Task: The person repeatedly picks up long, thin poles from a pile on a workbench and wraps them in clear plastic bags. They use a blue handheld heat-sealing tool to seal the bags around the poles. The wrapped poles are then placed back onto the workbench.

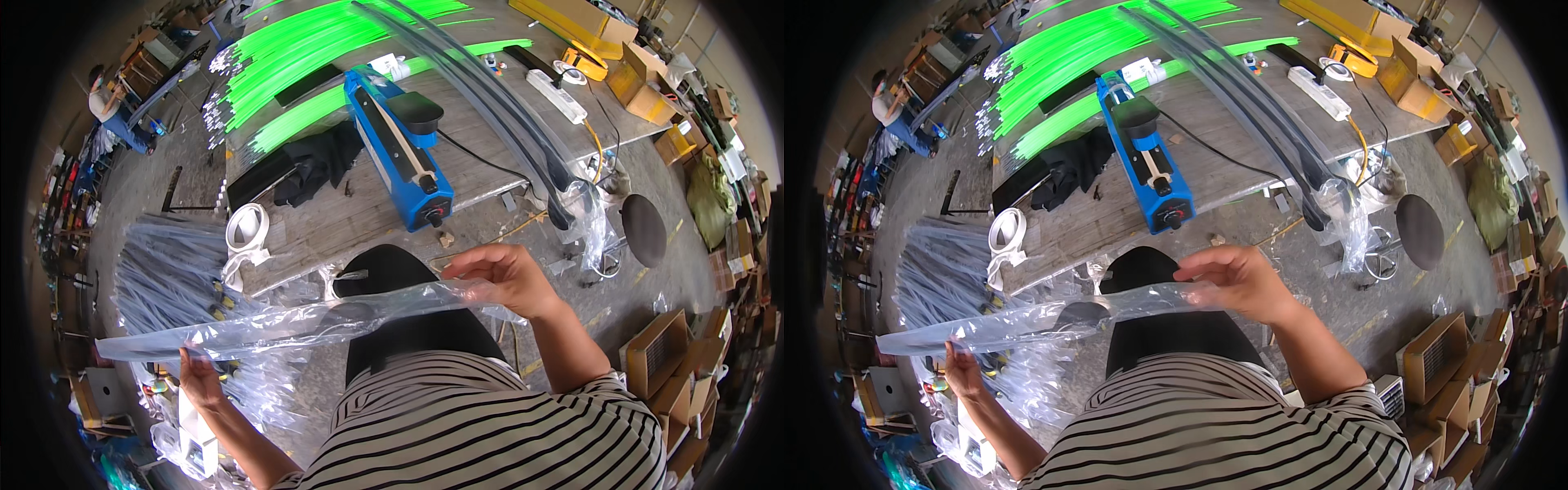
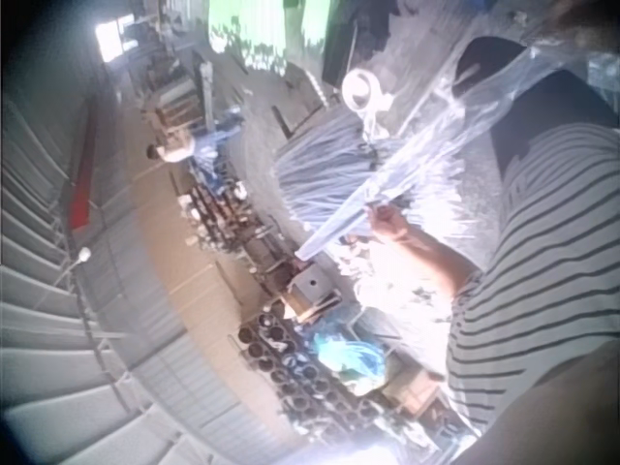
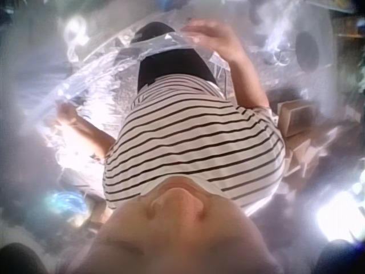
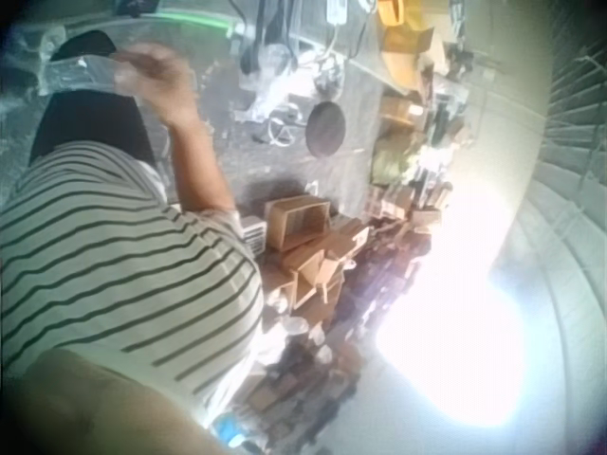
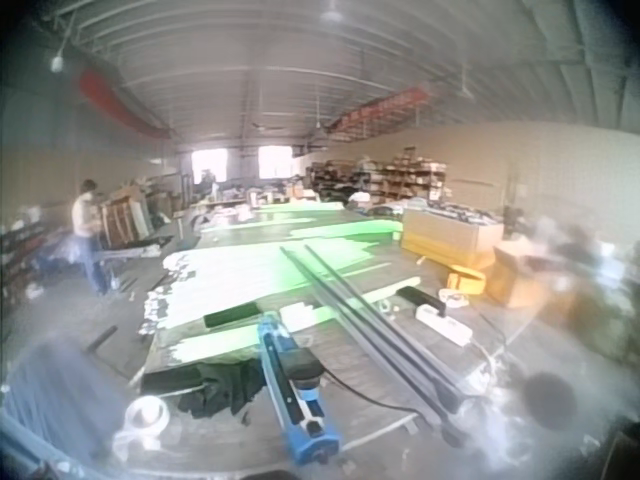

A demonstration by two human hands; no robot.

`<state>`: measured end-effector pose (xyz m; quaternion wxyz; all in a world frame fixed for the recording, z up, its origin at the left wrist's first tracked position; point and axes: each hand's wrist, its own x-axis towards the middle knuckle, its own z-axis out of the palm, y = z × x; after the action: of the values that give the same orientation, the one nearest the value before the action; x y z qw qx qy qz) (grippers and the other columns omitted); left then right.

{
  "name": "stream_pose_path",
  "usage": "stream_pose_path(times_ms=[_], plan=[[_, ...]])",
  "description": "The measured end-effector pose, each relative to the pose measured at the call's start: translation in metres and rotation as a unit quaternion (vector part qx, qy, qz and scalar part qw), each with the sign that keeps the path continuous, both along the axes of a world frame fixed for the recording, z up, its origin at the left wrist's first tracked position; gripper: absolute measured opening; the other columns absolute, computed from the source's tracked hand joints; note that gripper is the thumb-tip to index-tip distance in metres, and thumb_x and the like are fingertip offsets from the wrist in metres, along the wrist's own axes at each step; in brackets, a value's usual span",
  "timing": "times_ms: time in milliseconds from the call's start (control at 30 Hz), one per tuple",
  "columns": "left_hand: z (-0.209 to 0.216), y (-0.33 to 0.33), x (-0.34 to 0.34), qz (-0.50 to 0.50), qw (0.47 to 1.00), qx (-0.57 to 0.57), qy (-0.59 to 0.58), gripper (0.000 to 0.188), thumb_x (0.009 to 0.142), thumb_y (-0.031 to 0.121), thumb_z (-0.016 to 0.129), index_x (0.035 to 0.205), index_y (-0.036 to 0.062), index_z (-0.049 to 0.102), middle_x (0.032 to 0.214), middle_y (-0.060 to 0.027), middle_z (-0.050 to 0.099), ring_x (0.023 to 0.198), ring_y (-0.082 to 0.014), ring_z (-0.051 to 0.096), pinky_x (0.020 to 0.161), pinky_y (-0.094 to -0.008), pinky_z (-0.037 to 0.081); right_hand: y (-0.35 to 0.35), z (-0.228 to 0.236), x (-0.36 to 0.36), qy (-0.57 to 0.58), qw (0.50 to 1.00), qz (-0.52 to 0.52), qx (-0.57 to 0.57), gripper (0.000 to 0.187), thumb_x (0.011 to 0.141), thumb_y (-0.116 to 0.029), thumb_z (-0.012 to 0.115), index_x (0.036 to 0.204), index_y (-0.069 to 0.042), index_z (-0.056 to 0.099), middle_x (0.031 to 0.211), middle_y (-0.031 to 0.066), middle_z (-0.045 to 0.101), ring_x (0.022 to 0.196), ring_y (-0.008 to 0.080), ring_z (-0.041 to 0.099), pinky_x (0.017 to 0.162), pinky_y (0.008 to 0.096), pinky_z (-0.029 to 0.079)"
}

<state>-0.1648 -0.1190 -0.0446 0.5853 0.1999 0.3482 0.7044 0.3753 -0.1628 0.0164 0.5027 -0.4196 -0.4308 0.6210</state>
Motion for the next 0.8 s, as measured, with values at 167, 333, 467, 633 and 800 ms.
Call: stream_pose_path(times_ms=[167,333,467,633,800], plan=[[0.010,-0.007,0.007,0.063,0.997,-0.032,0.009,0.021,0.086,0.009,0.045,0.102,-0.0020,0.054,0.092,-0.0108,0.062,0.077,-0.0142,0.061,0.063,-0.0261,0.052,0.008,-0.007,0.008,-0.048,0.989,-0.125,0.060,0.011,0.073,0.007,0.059,0.082,0.002,0.061,0.072,0.0056,0.062,0.065,0.0096,0.058,0.061,0.0214,0.047],[0.007,-0.008,0.010,0.025,0.999,0.031,0.015,0.022,0.086,0.009,0.045,0.103,-0.0027,0.053,0.097,-0.0124,0.060,0.084,-0.0162,0.060,0.068,-0.0273,0.052,0.011,-0.016,0.007,-0.018,0.970,-0.233,0.071,0.007,0.073,0.006,0.059,0.078,0.001,0.060,0.073,0.0068,0.062,0.066,0.0116,0.059,0.061,0.0228,0.048],[0.003,-0.004,0.004,-0.021,0.996,0.085,0.008,0.025,0.086,0.009,0.045,0.107,-0.0035,0.051,0.104,-0.0142,0.057,0.091,-0.0181,0.058,0.071,-0.0282,0.052,0.008,-0.009,0.008,0.031,0.991,-0.129,0.009,0.011,0.073,0.001,0.061,0.083,0.000,0.058,0.074,0.0070,0.061,0.067,0.0125,0.059,0.061,0.0228,0.047],[0.003,-0.004,0.000,-0.007,0.996,0.092,-0.011,0.028,0.085,0.006,0.044,0.111,-0.0054,0.047,0.106,-0.0153,0.056,0.094,-0.0212,0.057,0.074,-0.0311,0.051,0.009,-0.019,0.027,0.015,0.972,-0.232,0.019,0.022,0.076,-0.005,0.061,0.096,0.000,0.054,0.074,0.0080,0.062,0.066,0.0127,0.059,0.059,0.0228,0.047],[0.000,-0.004,-0.003,-0.047,0.989,0.138,-0.024,0.033,0.082,0.003,0.047,0.114,-0.0066,0.044,0.110,-0.0164,0.053,0.097,-0.0220,0.055,0.079,-0.0326,0.050,0.008,0.006,0.003,0.086,0.970,-0.214,-0.079,0.024,0.077,-0.005,0.060,0.100,0.000,0.053,0.073,0.0085,0.061,0.063,0.0132,0.058,0.057,0.0225,0.046]])
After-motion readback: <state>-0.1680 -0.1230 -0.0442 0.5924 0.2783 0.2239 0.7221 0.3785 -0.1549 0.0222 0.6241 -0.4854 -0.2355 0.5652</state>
